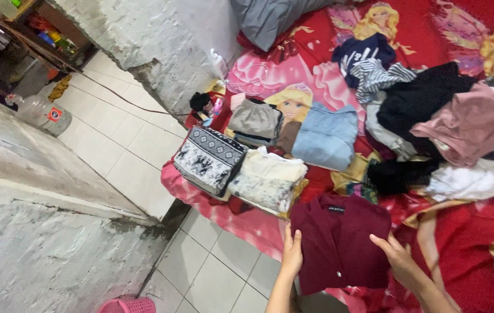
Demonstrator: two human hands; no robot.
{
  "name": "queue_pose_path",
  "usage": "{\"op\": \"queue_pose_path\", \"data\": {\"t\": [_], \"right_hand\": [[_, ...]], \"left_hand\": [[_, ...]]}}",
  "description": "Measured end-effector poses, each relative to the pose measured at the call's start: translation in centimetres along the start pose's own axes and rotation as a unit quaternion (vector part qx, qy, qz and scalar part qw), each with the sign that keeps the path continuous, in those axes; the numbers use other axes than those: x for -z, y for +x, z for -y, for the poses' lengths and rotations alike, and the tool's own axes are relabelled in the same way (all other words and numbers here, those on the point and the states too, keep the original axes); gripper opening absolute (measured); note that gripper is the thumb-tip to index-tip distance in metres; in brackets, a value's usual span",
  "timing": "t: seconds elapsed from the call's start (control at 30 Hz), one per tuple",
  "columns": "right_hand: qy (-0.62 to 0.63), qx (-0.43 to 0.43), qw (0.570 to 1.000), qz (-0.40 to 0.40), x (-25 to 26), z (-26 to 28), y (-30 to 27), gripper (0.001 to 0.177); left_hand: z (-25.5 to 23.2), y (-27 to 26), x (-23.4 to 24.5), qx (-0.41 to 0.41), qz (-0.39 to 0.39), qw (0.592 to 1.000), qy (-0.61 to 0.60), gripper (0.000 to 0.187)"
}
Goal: Folding various items of clothing on a bed and stacking them
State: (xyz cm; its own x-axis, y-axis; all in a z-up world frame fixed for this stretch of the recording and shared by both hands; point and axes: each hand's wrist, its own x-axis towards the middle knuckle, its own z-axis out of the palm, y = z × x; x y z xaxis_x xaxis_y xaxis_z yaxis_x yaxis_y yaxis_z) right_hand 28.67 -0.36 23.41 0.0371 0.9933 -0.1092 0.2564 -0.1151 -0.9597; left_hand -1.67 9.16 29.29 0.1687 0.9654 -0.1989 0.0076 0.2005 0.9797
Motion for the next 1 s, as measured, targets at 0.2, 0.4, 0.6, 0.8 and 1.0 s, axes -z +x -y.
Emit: {"op": "queue_pose_path", "data": {"t": [0.2,0.4,0.6,0.8,1.0], "right_hand": [[0.358,-0.264,0.893,-0.075,-9.5,9.0,8.5,0.066],[0.392,-0.304,0.861,-0.114,-18.4,8.8,18.2,0.068],[0.414,-0.309,0.839,-0.168,-21.5,11.7,29.0,0.07],[0.385,-0.369,0.812,-0.237,-23.8,1.6,36.8,0.067],[0.413,-0.317,0.81,-0.272,-23.2,0.2,36.7,0.054]], "left_hand": [[-0.3,7.3,9.9,0.046,0.001,0.998,-0.032,0.048],[2.2,18.8,19.6,0.075,0.008,0.996,0.051,0.054],[1.7,34.0,23.4,0.068,0.065,0.988,0.119,0.061],[16.6,45.0,23.4,0.09,0.077,0.958,0.261,0.053],[23.1,45.6,22.4,-0.021,0.071,0.976,0.205,0.048]]}}
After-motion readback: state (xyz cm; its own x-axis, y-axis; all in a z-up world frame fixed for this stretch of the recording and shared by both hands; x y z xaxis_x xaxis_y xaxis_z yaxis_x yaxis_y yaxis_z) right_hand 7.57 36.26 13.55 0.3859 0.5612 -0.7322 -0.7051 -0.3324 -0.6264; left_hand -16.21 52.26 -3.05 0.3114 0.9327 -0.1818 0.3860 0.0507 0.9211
